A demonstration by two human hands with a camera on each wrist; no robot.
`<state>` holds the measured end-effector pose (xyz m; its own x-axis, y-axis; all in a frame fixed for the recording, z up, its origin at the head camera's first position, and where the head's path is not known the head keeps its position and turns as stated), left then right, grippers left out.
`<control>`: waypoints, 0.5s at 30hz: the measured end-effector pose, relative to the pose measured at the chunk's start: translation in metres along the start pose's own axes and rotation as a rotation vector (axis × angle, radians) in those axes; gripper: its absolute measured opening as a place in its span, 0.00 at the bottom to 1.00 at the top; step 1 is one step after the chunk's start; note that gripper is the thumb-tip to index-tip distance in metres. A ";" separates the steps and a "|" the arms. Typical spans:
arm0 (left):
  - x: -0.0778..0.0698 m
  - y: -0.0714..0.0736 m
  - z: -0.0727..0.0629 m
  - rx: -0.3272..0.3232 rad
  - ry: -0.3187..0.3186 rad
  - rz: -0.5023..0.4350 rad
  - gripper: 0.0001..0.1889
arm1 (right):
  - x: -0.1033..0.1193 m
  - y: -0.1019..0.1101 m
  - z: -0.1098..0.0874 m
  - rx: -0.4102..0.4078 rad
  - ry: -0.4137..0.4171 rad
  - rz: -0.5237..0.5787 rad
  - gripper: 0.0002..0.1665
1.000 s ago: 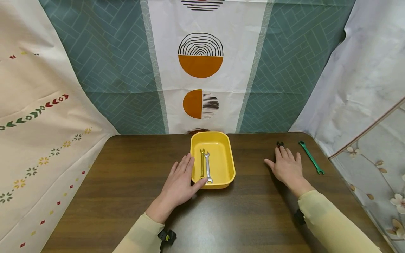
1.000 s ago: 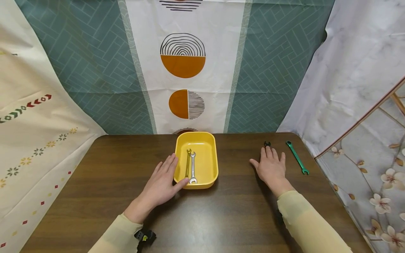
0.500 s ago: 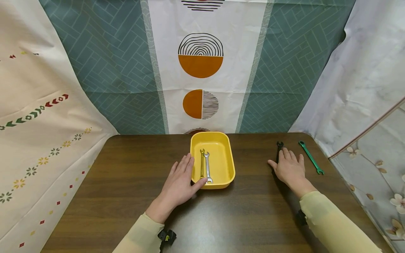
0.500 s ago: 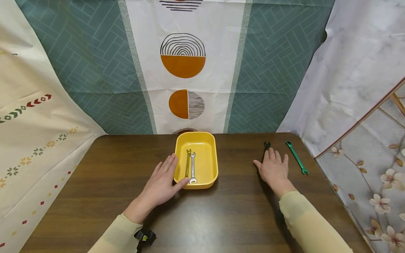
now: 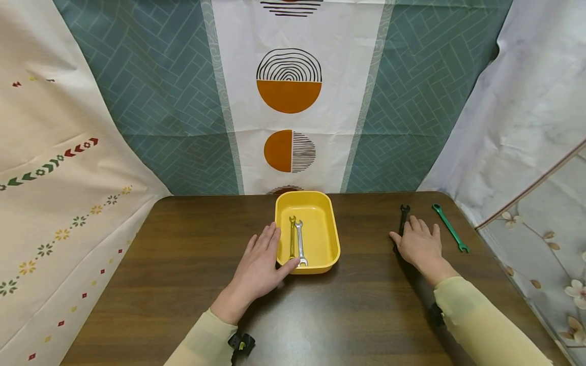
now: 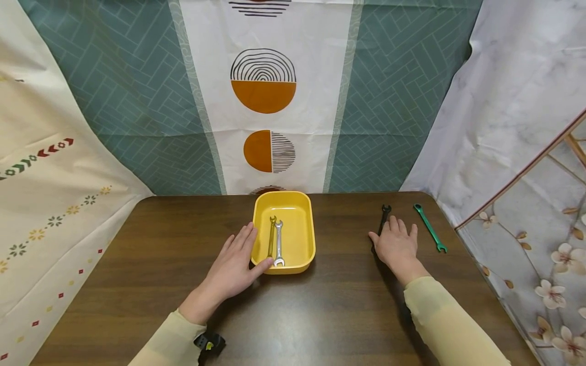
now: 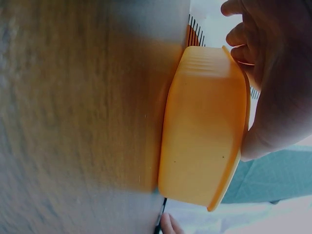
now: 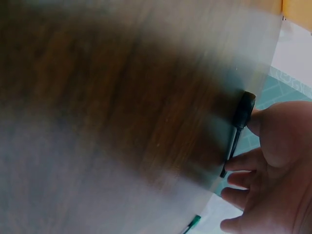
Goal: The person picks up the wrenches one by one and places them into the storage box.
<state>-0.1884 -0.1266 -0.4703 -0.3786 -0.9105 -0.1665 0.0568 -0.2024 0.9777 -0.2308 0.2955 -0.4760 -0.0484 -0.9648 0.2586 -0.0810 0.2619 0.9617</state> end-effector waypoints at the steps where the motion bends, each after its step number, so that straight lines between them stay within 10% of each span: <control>1: 0.000 0.000 0.000 0.000 0.000 0.000 0.55 | 0.000 0.000 0.000 0.000 0.000 -0.004 0.45; 15: 0.000 0.000 0.000 0.002 0.003 -0.001 0.55 | 0.002 -0.001 -0.002 0.024 0.026 -0.036 0.43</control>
<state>-0.1887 -0.1267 -0.4703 -0.3758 -0.9113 -0.1681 0.0543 -0.2027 0.9777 -0.2287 0.2929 -0.4762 -0.0187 -0.9739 0.2262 -0.1063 0.2269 0.9681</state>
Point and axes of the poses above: each hand's wrist, its own z-axis towards the middle knuckle, its own y-axis out of the back of the hand, x = y × z, the point moved 2 cm from there along z, towards the middle knuckle, and after that the axes turned 12 degrees about z, right-handed, at the moved point
